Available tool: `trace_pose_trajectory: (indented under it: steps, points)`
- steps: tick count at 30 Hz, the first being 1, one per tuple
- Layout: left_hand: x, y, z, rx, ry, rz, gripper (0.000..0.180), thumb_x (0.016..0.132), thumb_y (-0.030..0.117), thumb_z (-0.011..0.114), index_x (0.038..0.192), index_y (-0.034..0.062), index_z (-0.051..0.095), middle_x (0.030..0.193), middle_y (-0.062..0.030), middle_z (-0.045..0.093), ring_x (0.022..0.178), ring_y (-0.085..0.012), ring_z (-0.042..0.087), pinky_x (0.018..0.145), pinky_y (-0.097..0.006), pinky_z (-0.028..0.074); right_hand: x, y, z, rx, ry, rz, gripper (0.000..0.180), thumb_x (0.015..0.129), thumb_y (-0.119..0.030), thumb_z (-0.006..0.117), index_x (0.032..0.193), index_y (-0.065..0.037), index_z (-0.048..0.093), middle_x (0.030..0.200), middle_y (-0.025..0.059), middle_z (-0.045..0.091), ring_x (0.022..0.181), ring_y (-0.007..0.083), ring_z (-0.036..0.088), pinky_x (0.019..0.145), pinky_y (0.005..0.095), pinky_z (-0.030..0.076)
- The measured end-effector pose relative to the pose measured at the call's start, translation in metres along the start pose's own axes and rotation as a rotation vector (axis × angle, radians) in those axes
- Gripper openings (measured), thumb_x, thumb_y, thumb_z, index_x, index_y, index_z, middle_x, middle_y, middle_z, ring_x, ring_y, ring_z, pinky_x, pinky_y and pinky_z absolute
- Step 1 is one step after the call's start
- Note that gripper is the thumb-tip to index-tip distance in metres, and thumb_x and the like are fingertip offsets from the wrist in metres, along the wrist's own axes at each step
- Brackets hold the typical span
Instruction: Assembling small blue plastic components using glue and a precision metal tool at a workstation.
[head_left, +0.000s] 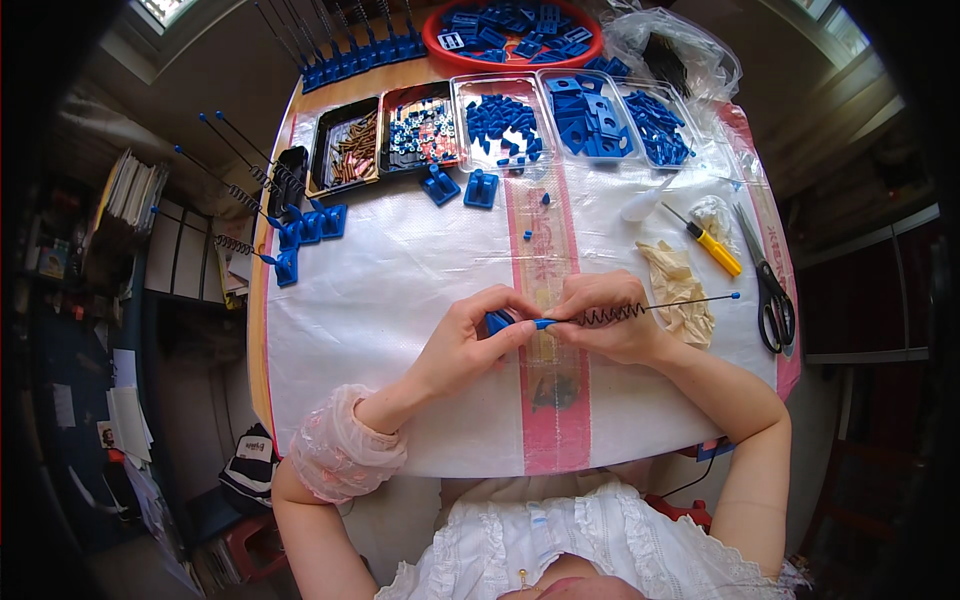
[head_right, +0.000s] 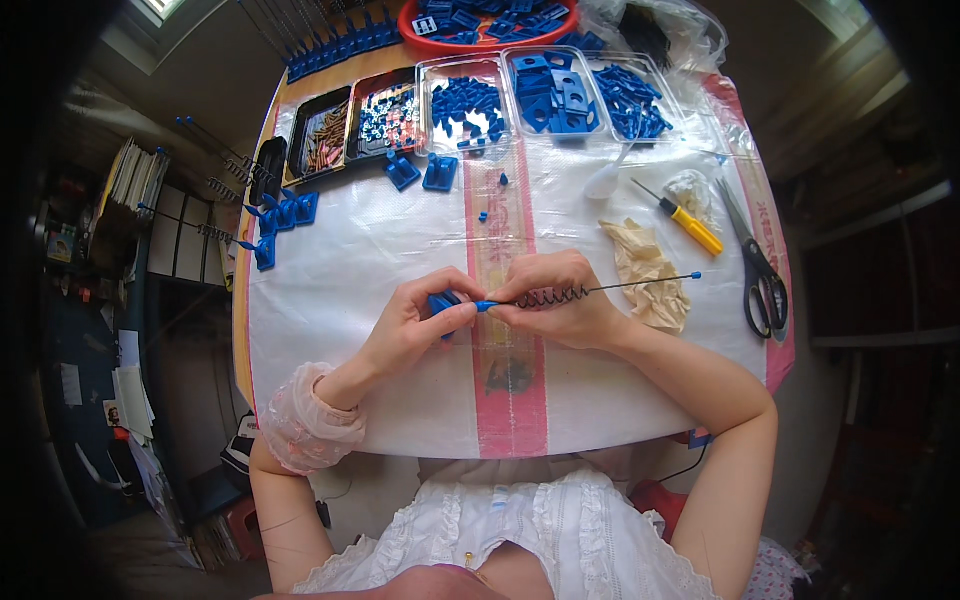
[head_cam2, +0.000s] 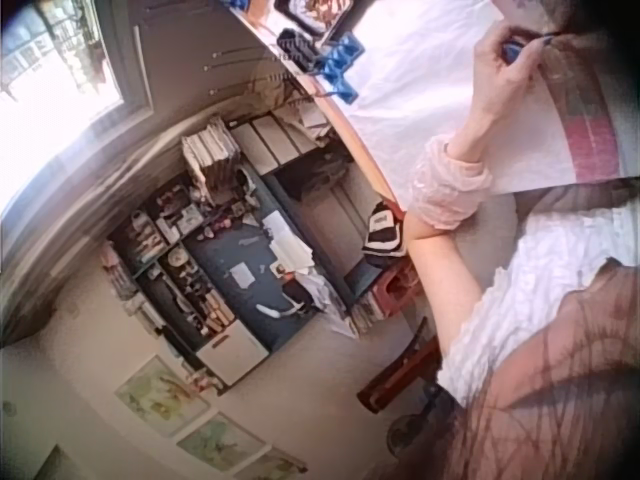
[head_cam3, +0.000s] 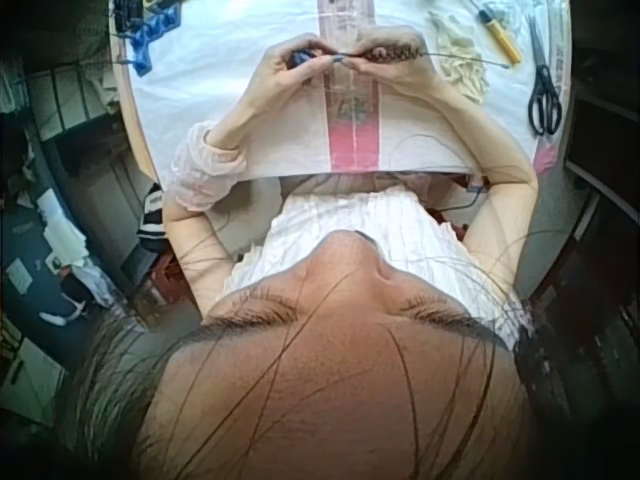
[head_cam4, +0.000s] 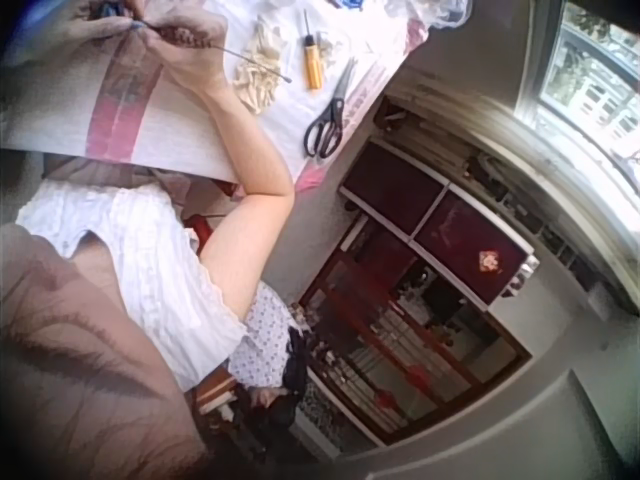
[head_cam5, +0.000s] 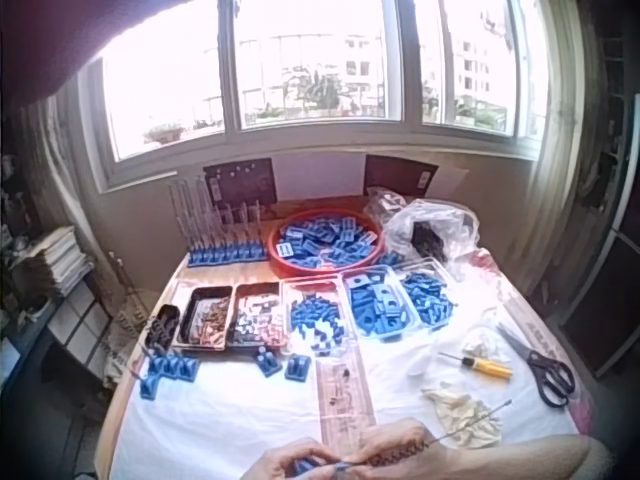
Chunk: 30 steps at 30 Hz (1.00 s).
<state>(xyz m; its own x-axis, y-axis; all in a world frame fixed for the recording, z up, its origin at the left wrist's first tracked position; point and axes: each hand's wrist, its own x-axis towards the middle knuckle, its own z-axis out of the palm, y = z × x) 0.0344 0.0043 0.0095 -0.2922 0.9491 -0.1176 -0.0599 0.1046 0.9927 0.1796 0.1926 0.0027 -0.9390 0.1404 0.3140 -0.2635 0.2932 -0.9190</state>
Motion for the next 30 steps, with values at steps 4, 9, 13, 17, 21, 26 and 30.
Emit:
trace_pose_trajectory:
  steps: [4,9,13,17,21,26,30]
  points:
    - [-0.0007,-0.0025,-0.004,-0.012,-0.047,-0.044,0.018,0.097,0.022,0.067,0.104,0.0061,0.069,0.077,0.0048,0.061,0.062,-0.0019,0.052,0.055,-0.02,0.042,0.0003,-0.0003,0.0002,0.01,-0.012,-0.011,0.013,0.076,0.003,0.078,0.089,-0.001,0.076,0.07,0.0053,0.063,0.062,0.012,0.057,0.055,0.0274,0.041]
    - [-0.0005,-0.0019,-0.0037,-0.012,-0.059,-0.034,0.018,0.097,0.023,0.067,0.103,0.0062,0.068,0.076,0.0053,0.059,0.063,-0.0023,0.051,0.056,-0.02,0.042,-0.0006,-0.0006,-0.0008,-0.003,-0.025,-0.009,0.014,0.076,0.003,0.077,0.089,-0.001,0.076,0.07,0.0059,0.062,0.062,0.0124,0.057,0.056,0.0276,0.041]
    - [-0.0013,-0.0007,-0.005,-0.006,-0.083,-0.028,0.017,0.098,0.022,0.066,0.101,0.0055,0.065,0.079,0.0045,0.056,0.068,-0.0036,0.051,0.061,-0.021,0.042,0.0,-0.0035,0.0,-0.049,-0.025,-0.049,0.015,0.075,0.004,0.078,0.089,-0.001,0.076,0.071,0.007,0.063,0.062,0.0142,0.058,0.056,0.0281,0.042]
    - [-0.0019,0.0034,-0.0034,0.014,-0.085,0.045,0.016,0.097,0.018,0.066,0.1,0.003,0.063,0.09,0.0008,0.056,0.081,-0.007,0.053,0.073,-0.024,0.043,-0.0009,-0.0038,0.0021,-0.093,-0.019,-0.091,0.017,0.074,0.004,0.079,0.09,-0.001,0.076,0.072,0.0078,0.064,0.063,0.0165,0.06,0.056,0.0289,0.044]
    - [-0.0022,0.0031,-0.003,0.01,-0.089,0.044,0.015,0.095,0.016,0.066,0.101,0.0014,0.063,0.095,-0.0008,0.056,0.087,-0.009,0.052,0.079,-0.025,0.043,-0.0003,-0.0054,0.0015,-0.101,-0.027,-0.103,0.017,0.074,0.004,0.079,0.09,-0.001,0.076,0.072,0.008,0.064,0.063,0.0171,0.06,0.056,0.0293,0.045]
    - [-0.0025,0.0026,-0.0018,0.02,-0.075,0.034,0.014,0.095,0.015,0.066,0.101,0.0015,0.063,0.093,-0.0004,0.056,0.086,-0.0089,0.053,0.078,-0.025,0.043,0.0008,-0.0075,0.0006,-0.096,-0.031,-0.077,0.016,0.074,0.004,0.078,0.089,-0.001,0.076,0.071,0.0077,0.063,0.062,0.0164,0.059,0.055,0.0293,0.043]
    - [-0.0022,0.0031,-0.0039,-0.021,-0.1,-0.003,0.014,0.097,0.017,0.066,0.1,0.0032,0.064,0.088,0.0025,0.055,0.077,-0.0052,0.05,0.069,-0.022,0.04,0.0001,-0.0064,-0.0001,-0.056,-0.035,-0.041,0.015,0.075,0.004,0.078,0.089,-0.001,0.076,0.07,0.0073,0.063,0.061,0.0153,0.058,0.055,0.0294,0.042]
